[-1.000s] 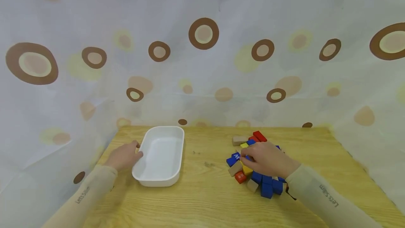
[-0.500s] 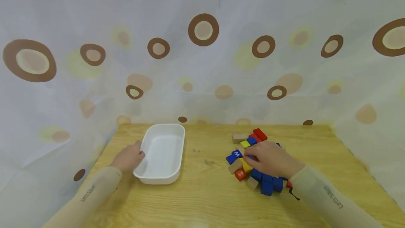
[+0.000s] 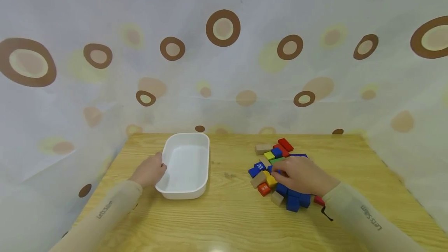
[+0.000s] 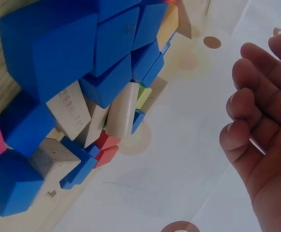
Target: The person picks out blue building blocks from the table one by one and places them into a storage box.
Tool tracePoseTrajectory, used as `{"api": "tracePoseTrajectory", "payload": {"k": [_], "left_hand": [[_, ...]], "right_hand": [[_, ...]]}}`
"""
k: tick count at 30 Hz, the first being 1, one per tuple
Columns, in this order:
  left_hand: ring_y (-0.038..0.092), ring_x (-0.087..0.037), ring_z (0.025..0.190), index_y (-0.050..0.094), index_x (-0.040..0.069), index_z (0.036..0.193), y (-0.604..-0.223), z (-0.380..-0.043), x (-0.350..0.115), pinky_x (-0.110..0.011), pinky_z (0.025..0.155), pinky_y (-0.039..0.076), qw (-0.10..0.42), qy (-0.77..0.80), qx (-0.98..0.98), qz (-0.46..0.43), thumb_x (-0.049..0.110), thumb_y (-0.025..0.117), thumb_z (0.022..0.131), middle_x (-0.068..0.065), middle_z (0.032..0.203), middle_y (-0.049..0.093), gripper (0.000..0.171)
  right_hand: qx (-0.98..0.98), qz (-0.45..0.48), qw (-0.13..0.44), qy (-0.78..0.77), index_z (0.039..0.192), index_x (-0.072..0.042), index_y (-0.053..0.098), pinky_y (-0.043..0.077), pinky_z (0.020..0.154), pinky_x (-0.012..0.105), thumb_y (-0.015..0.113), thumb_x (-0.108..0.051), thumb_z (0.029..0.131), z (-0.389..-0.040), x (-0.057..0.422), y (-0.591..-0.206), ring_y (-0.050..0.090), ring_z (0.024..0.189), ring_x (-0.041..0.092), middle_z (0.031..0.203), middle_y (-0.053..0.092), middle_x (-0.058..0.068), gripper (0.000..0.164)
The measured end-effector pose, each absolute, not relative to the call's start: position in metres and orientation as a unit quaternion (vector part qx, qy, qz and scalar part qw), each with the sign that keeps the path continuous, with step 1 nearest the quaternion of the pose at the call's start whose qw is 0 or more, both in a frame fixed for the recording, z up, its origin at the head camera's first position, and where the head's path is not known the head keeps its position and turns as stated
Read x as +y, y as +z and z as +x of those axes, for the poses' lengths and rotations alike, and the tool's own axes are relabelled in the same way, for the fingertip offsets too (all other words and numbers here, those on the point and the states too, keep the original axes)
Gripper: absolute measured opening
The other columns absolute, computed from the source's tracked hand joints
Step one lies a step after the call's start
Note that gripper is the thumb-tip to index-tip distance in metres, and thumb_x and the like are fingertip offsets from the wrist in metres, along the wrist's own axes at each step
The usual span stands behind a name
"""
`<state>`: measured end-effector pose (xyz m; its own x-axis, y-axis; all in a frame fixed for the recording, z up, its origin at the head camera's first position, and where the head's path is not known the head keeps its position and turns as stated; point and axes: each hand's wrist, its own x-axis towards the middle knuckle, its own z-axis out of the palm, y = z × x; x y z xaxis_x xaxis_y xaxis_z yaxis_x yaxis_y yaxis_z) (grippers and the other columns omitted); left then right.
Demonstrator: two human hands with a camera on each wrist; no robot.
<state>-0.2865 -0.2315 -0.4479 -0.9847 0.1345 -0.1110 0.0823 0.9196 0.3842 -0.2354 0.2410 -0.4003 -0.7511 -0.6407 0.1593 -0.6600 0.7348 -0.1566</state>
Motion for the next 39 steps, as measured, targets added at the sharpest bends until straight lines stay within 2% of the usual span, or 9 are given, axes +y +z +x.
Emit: {"api": "tracePoseTrajectory", "payload": {"k": [7,18,24,29,34,39], "left_hand": [[0.063,-0.023,0.085,0.040,-0.014,0.139,-0.446,-0.284,-0.213,-0.037,0.072,0.055,0.066,0.198,0.977,0.050,0.016,0.048,0.100,-0.023,0.112,0.066,0.050],[0.062,-0.022,0.082,0.040,-0.013,0.140,-0.449,-0.286,-0.178,-0.035,0.070,0.055,0.075,0.198,0.976,0.046,0.017,0.050,0.101,-0.019,0.108,0.067,0.050],[0.062,-0.022,0.080,0.040,-0.013,0.142,-0.450,-0.289,-0.158,-0.034,0.068,0.054,0.058,0.197,0.977,0.061,0.018,0.051,0.101,-0.019,0.110,0.068,0.053],[0.063,-0.020,0.074,0.047,-0.012,0.135,-0.452,-0.291,-0.139,-0.032,0.061,0.053,0.047,0.188,0.978,0.071,0.019,0.052,0.100,-0.015,0.099,0.069,0.047],[0.062,-0.021,0.074,0.052,-0.011,0.129,-0.452,-0.291,-0.123,-0.036,0.065,0.054,0.030,0.164,0.983,0.078,0.020,0.053,0.099,-0.013,0.093,0.068,0.044],[0.060,-0.021,0.073,0.054,-0.009,0.126,-0.448,-0.289,-0.111,-0.035,0.064,0.052,0.033,0.166,0.983,0.069,0.021,0.053,0.099,-0.010,0.090,0.065,0.041]], "right_hand": [[-0.930,0.349,0.056,0.101,0.085,-0.026,0.068,0.038,0.053,0.018,0.064,-0.024,0.097,-0.237,0.245,-0.402,0.042,0.056,-0.002,0.067,0.051,-0.020,0.014],[-0.935,0.338,0.039,0.102,0.091,-0.025,0.072,0.041,0.055,0.018,0.064,-0.026,0.098,-0.235,0.247,-0.399,0.045,0.059,-0.003,0.072,0.057,-0.020,0.011],[-0.935,0.333,0.027,0.117,0.091,-0.023,0.073,0.043,0.057,0.019,0.063,-0.025,0.099,-0.233,0.250,-0.403,0.047,0.060,-0.003,0.075,0.059,-0.020,0.012],[-0.936,0.329,0.022,0.125,0.088,-0.024,0.072,0.043,0.056,0.019,0.063,-0.024,0.099,-0.233,0.253,-0.406,0.046,0.059,-0.003,0.073,0.057,-0.020,0.014],[-0.938,0.324,0.024,0.123,0.088,-0.025,0.071,0.043,0.057,0.019,0.064,-0.023,0.098,-0.233,0.255,-0.407,0.047,0.059,-0.004,0.075,0.059,-0.019,0.012],[-0.937,0.326,0.025,0.124,0.091,-0.023,0.073,0.046,0.058,0.018,0.065,-0.024,0.098,-0.234,0.256,-0.408,0.049,0.061,-0.005,0.079,0.064,-0.017,0.010]]}}
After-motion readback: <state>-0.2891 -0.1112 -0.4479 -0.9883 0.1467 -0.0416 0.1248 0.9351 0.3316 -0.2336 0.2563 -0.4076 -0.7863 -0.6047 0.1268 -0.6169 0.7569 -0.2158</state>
